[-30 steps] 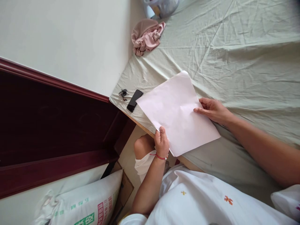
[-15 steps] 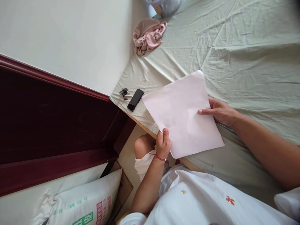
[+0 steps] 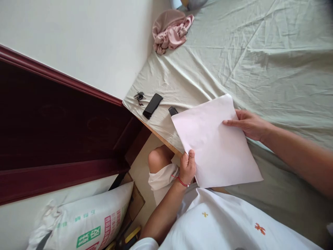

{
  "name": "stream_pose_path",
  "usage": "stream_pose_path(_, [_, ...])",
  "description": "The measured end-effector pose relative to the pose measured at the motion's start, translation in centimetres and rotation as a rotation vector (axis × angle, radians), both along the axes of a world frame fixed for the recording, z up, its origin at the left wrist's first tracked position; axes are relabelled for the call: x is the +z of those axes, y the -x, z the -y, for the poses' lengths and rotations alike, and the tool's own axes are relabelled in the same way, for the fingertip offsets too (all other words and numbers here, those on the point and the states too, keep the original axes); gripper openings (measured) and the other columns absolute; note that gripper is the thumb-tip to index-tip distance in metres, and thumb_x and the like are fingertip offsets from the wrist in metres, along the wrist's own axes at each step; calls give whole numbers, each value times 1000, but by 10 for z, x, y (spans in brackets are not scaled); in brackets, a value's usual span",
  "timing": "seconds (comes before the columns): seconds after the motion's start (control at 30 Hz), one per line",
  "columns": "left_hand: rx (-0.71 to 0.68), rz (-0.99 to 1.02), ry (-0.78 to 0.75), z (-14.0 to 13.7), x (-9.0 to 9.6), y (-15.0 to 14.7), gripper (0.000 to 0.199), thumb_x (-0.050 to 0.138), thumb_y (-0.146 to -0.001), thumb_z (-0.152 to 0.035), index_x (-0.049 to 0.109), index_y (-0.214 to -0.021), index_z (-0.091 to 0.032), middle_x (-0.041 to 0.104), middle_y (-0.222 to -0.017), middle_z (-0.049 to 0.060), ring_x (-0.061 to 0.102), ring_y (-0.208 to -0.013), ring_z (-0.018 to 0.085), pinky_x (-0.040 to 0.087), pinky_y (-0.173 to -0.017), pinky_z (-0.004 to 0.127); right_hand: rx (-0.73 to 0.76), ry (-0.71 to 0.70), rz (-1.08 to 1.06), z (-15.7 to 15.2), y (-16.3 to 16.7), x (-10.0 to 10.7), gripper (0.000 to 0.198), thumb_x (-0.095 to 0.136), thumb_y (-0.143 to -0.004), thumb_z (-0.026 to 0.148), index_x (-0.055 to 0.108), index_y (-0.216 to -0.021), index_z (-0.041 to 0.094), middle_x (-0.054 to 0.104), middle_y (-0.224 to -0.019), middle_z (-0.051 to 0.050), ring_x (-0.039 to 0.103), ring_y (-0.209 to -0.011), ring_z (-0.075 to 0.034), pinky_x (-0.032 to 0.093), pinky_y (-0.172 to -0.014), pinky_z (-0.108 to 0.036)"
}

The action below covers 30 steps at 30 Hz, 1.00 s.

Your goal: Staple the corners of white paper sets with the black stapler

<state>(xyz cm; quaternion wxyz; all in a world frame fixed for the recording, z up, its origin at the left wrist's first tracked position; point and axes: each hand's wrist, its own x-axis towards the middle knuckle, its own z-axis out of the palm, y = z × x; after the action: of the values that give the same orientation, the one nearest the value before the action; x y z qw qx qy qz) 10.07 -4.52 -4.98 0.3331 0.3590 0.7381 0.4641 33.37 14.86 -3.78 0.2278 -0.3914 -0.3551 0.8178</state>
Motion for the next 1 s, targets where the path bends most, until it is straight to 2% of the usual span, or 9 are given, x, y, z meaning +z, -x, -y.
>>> stream_pose_path(0.07, [1, 75, 0, 3, 1, -3, 65, 67, -91, -83, 67, -71, -22, 59, -65, 1, 55, -68, 19, 51, -77, 35, -13, 6, 40, 4, -1, -3, 43, 105, -59, 48, 81, -84, 24, 84, -89, -8, 80, -78, -29, 68, -74, -45])
stream_pose_path(0.13, [2, 204, -16, 2, 1, -3, 56, 75, -89, -77, 77, -85, -21, 72, -80, 5, 68, -85, 24, 55, -92, 37, -13, -13, 71, 8, -3, -6, 43, 105, -58, 53, 80, -78, 24, 83, -84, -8, 77, -69, -28, 65, -65, -43])
stream_pose_path(0.23, [12, 412, -53, -8, 2, 2, 51, 93, -78, -63, 81, -107, -22, 82, -104, 8, 76, -106, 29, 56, -106, 42, 90, -49, 99, 8, -8, -6, 40, 103, -60, 56, 81, -73, 24, 83, -82, -9, 75, -66, -28, 63, -61, -42])
stream_pose_path(0.33, [38, 520, -82, -29, 6, 8, 66, 101, -64, -53, 79, -118, -24, 84, -110, 8, 78, -108, 32, 59, -105, 45, 240, -85, 96, 5, -12, -2, 40, 103, -60, 52, 83, -76, 22, 84, -84, -8, 77, -70, -28, 64, -64, -40])
stream_pose_path(0.4, [24, 586, -107, -48, 10, 12, 77, 102, -58, -52, 78, -125, -25, 84, -115, 10, 79, -111, 35, 60, -106, 49, 273, -106, 85, 2, -14, 0, 40, 103, -62, 50, 84, -80, 19, 85, -87, -8, 78, -72, -27, 64, -66, -38])
stream_pose_path(0.57, [-112, 637, -214, -83, 17, 20, 89, 97, -59, -53, 71, -142, -33, 71, -152, 12, 65, -142, 42, 51, -120, 57, 315, -150, 72, -2, -17, -4, 37, 100, -68, 47, 87, -86, 18, 86, -94, -9, 80, -79, -27, 66, -70, -37])
stream_pose_path(0.63, [-152, 652, -244, -89, 18, 24, 88, 96, -59, -52, 70, -141, -37, 64, -161, 10, 56, -151, 43, 46, -124, 61, 333, -162, 76, -2, -17, -5, 37, 99, -69, 47, 88, -90, 18, 87, -99, -10, 82, -84, -30, 67, -74, -39])
stream_pose_path(0.73, [-157, 681, -255, -90, 17, 28, 78, 95, -58, -54, 72, -130, -34, 61, -163, 10, 50, -156, 46, 42, -126, 66, 353, -187, 98, -2, -16, -5, 38, 99, -71, 48, 87, -91, 18, 87, -99, -10, 82, -85, -31, 66, -74, -39])
stream_pose_path(1.0, [-158, 622, -256, -87, 10, 23, 75, 98, -55, -67, 71, -114, -31, 63, -162, 11, 61, -144, 46, 52, -116, 61, 224, -186, 167, 3, -9, -8, 49, 99, -68, 60, 86, -93, 20, 86, -100, -10, 81, -85, -31, 68, -68, -39])
